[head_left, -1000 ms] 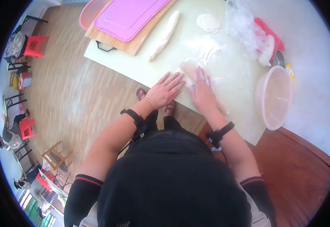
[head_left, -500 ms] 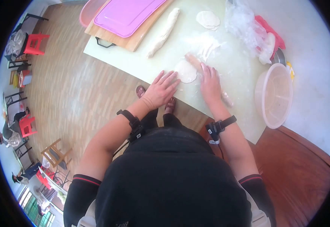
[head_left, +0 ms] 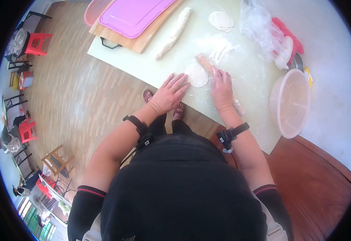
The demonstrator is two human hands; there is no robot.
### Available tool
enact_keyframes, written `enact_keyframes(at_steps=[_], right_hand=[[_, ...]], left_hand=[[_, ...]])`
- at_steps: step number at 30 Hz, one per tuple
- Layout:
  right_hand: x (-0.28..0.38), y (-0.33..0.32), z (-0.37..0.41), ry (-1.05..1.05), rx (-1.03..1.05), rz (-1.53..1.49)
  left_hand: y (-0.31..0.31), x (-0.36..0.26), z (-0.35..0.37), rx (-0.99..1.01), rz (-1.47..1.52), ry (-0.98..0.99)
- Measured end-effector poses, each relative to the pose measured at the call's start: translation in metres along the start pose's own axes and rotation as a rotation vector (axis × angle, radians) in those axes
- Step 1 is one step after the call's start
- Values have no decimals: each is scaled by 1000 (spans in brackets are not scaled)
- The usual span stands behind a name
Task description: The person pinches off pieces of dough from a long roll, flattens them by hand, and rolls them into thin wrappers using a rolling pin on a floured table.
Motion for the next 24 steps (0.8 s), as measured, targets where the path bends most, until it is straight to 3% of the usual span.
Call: enact_keyframes(at_steps=[3,8,11,18,20,24], right_hand=[[6,-7,1,-9,-65,-43],[25,3,14,-157,62,-54],[18,2,9,-62,65,123],[30,5,20,-153,209,40],[16,1,4,-24,142,198],[28,-1,13,-32,261,69]], left_hand=[[1,0,1,2,-1,-3],[2,0,0,-13,5,4],[0,0,0,-21,9,4],[2,0,0,-33,41,0],[1,1,1,-46,54,-3],[-16,11,11,-179,181,-30]])
Point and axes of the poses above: each hand's wrist, its own z-axis away from the middle knuckle, its own y-axis out of the palm, x = y × z, the point moved 3 cm from there along -z, towards the middle knuckle, and after that the axes turned 10 degrees about x, right-handed, at the moved point
